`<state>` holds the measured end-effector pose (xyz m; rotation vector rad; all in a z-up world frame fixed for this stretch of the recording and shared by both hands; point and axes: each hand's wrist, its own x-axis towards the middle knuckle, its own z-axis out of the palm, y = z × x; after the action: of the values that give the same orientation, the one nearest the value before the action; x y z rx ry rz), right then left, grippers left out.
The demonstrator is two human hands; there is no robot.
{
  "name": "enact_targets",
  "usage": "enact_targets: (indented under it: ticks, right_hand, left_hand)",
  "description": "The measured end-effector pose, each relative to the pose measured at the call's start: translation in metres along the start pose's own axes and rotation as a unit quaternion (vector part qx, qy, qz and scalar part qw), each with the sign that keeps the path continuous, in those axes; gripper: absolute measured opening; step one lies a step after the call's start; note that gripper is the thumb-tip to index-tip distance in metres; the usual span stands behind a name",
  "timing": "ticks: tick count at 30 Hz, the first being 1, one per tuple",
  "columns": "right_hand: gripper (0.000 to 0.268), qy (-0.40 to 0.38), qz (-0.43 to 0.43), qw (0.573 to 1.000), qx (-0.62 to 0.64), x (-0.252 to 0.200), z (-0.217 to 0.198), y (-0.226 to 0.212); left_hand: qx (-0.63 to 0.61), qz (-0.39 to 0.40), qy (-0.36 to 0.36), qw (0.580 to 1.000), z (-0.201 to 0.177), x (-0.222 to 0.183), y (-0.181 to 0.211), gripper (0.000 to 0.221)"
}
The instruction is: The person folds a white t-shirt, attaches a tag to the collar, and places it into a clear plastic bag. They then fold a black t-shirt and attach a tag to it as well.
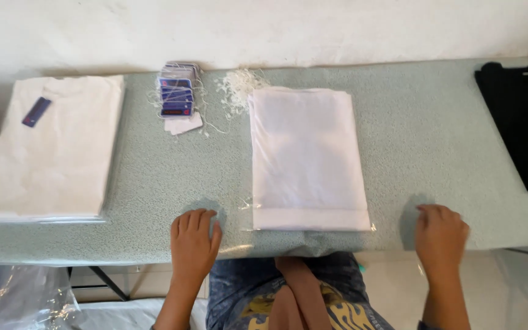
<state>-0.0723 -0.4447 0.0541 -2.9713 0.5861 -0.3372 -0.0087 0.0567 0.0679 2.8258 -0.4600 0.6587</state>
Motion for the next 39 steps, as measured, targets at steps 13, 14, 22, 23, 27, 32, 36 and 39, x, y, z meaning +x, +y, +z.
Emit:
enact_targets:
  ticks: [13, 14, 22, 23, 27, 32, 36, 39]
  right_hand:
    - [0.023, 0.458, -0.281, 0.814, 0.221, 0.027, -0.026, -0.107]
    - [0.038, 0.367, -0.276, 0.862, 0.213, 0.037, -0.015, -0.111]
    - [0.046, 0.399, -0.201, 0.859, 0.249, 0.017, -0.06, -0.077]
    - [0.046, 0.394, -0.191, 0.867, 0.237, 0.016, -0.068, -0.074]
    - [0.047, 0.374, -0.176, 0.875, 0.253, 0.014, -0.067, -0.071]
    - [0.049, 0.342, -0.149, 0.871, 0.32, 0.008, -0.051, -0.075]
    - [0.037, 0.376, -0.173, 0.819, 0.398, -0.015, -0.039, -0.081]
    - [0.018, 0.184, -0.089, 0.779, 0.593, -0.049, 0.004, -0.108]
  left_hand:
    - [-0.281, 0.357, -0.014, 0.891, 0.049, 0.043, 0.167, 0.028]
    - [-0.252, 0.354, -0.022, 0.9, 0.072, 0.039, 0.17, 0.044]
    - [-0.114, 0.375, -0.026, 0.919, 0.115, 0.036, 0.171, 0.046]
    - [-0.103, 0.38, -0.013, 0.919, 0.118, 0.036, 0.174, 0.045]
    - [-0.133, 0.375, 0.012, 0.917, 0.123, 0.048, 0.175, 0.041]
    - [-0.243, 0.251, -0.143, 0.926, 0.036, 0.146, 0.18, 0.055]
    - [-0.444, 0.051, -0.174, 0.878, -0.047, 0.235, 0.169, 0.049]
    - [-0.636, -0.068, -0.115, 0.76, -0.095, 0.252, 0.148, 0.039]
